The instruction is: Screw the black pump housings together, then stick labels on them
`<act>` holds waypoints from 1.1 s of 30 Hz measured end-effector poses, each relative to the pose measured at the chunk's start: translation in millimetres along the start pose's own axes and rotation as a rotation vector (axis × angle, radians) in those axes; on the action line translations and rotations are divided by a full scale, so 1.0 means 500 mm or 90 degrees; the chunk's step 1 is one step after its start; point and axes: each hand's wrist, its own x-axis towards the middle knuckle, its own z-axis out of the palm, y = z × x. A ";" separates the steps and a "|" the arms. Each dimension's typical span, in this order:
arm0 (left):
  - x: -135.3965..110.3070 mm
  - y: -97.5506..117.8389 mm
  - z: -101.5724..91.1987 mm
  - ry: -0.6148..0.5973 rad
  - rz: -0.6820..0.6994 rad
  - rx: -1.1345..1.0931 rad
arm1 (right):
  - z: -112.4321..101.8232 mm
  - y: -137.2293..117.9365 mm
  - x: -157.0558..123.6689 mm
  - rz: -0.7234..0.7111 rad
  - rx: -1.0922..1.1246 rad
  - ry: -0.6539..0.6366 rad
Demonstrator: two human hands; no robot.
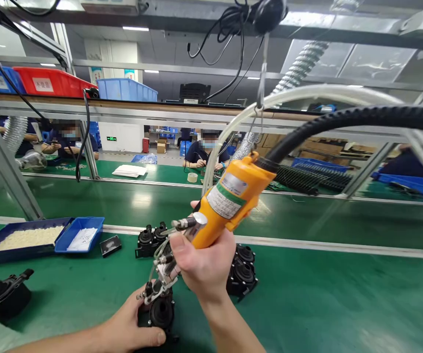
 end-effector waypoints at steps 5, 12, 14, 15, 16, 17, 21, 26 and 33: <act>-0.002 -0.009 -0.002 0.014 0.016 0.030 | 0.019 0.015 -0.003 0.026 0.038 0.003; 0.003 0.011 -0.001 -0.002 0.026 0.025 | 0.028 0.017 0.000 0.028 0.068 -0.013; 0.003 0.017 0.000 -0.003 0.023 0.035 | 0.026 0.017 0.000 0.029 0.051 -0.013; 0.003 0.018 0.000 -0.001 0.020 0.038 | 0.024 0.016 0.000 0.026 0.037 -0.011; 0.003 0.018 0.000 0.002 0.015 0.040 | 0.023 0.015 0.000 0.019 0.022 -0.011; 0.002 0.017 0.000 0.005 0.010 0.038 | 0.022 0.013 0.001 0.011 0.010 -0.012; 0.003 0.022 -0.001 0.002 -0.004 0.022 | 0.034 -0.001 0.003 -0.005 0.012 -0.031; 0.006 0.056 -0.002 -0.016 0.006 0.072 | 0.076 -0.007 -0.015 0.007 0.061 -0.062; 0.001 0.070 0.003 0.002 0.002 0.085 | 0.089 0.010 -0.039 0.081 0.038 -0.084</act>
